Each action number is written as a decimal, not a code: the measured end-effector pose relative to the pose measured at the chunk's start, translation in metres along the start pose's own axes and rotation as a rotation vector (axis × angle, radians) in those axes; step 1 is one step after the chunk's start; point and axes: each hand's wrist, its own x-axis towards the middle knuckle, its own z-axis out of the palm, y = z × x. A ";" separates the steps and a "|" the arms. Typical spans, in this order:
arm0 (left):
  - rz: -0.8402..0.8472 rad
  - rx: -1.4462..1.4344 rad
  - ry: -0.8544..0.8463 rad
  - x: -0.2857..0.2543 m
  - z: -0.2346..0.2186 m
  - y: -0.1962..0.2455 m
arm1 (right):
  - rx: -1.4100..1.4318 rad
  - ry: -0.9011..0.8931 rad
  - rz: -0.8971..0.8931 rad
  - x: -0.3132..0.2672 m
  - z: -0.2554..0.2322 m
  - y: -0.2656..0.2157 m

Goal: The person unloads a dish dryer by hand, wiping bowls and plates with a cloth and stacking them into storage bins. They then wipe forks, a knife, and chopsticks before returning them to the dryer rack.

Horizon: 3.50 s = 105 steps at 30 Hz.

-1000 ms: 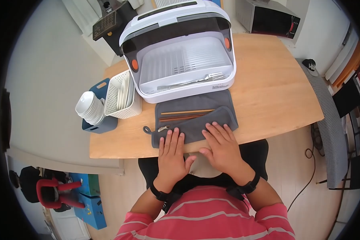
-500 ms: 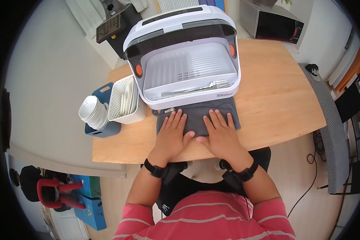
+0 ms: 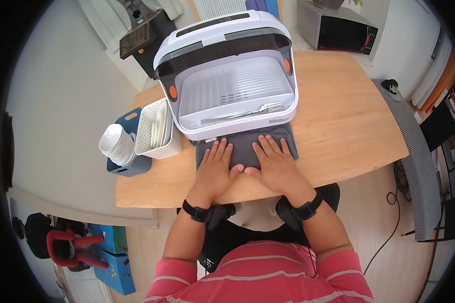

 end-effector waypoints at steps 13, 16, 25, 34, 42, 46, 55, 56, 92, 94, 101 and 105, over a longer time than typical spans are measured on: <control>0.062 0.004 0.030 -0.046 -0.013 0.022 | -0.031 0.015 -0.014 -0.048 -0.008 -0.024; 0.064 0.013 0.004 -0.053 -0.018 0.027 | -0.042 -0.001 -0.018 -0.056 -0.014 -0.030; 0.075 0.016 -0.006 -0.049 -0.015 0.024 | 0.037 -0.004 -0.025 -0.050 -0.018 -0.025; 0.041 0.012 0.039 0.000 0.002 -0.001 | 0.040 0.059 -0.002 -0.003 0.006 -0.001; 0.049 0.016 0.032 -0.021 -0.006 0.010 | 0.040 0.022 -0.029 -0.025 -0.005 -0.010; 0.064 0.009 0.039 -0.044 -0.009 0.021 | 0.025 0.003 -0.020 -0.046 -0.013 -0.023; 0.087 0.007 -0.007 -0.069 -0.013 0.032 | 0.037 -0.008 -0.044 -0.071 -0.019 -0.031; 0.083 0.004 0.006 -0.061 -0.011 0.028 | 0.038 0.006 -0.033 -0.063 -0.016 -0.030; -0.341 -0.805 0.440 -0.040 -0.029 -0.032 | 0.434 0.419 0.146 -0.022 -0.057 0.042; -0.244 -0.942 0.472 -0.066 -0.028 -0.038 | 0.493 0.373 0.085 -0.047 -0.076 0.037; -0.024 -1.412 0.397 -0.113 -0.026 -0.062 | 0.751 0.012 0.021 -0.090 -0.103 0.037; -0.249 -1.340 0.331 -0.095 -0.015 -0.057 | 0.463 0.111 -0.063 -0.039 -0.087 0.028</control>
